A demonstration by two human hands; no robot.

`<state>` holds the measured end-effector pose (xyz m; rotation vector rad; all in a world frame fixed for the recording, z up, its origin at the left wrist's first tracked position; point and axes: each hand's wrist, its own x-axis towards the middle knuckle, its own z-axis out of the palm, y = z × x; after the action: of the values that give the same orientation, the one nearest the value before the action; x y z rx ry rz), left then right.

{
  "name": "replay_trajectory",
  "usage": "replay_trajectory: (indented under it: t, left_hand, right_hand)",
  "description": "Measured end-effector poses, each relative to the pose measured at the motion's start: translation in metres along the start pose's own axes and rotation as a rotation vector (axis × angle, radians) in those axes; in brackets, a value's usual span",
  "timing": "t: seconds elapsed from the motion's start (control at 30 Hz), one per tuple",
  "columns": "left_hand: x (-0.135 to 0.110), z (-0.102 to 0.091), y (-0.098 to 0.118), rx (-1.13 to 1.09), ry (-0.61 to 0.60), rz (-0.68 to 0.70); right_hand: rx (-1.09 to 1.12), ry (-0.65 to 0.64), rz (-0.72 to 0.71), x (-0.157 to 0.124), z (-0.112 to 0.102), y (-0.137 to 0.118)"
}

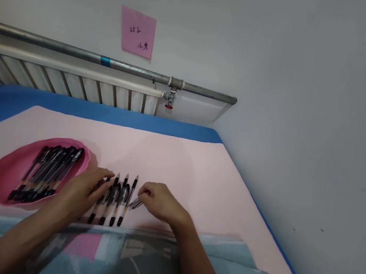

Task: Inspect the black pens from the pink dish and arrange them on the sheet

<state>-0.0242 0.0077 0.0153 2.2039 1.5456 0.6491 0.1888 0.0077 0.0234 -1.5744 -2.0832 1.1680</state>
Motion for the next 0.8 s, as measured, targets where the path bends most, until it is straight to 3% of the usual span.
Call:
replay_trajectory:
  t: [0.33,0.5,0.8]
  left_hand:
    - [-0.009,0.018,0.019,0.043,-0.207,0.091]
    - [-0.008,0.019,0.018,0.054,-0.222,0.07]
    - [-0.003,0.022,0.014,0.118,-0.221,0.051]
  right_hand:
    - [-0.003,0.152,0.004,0.012,0.016,0.002]
    - [-0.105,0.116,0.032,0.001,0.012,-0.003]
    - [-0.299,0.084,-0.111,-0.001,0.015,-0.002]
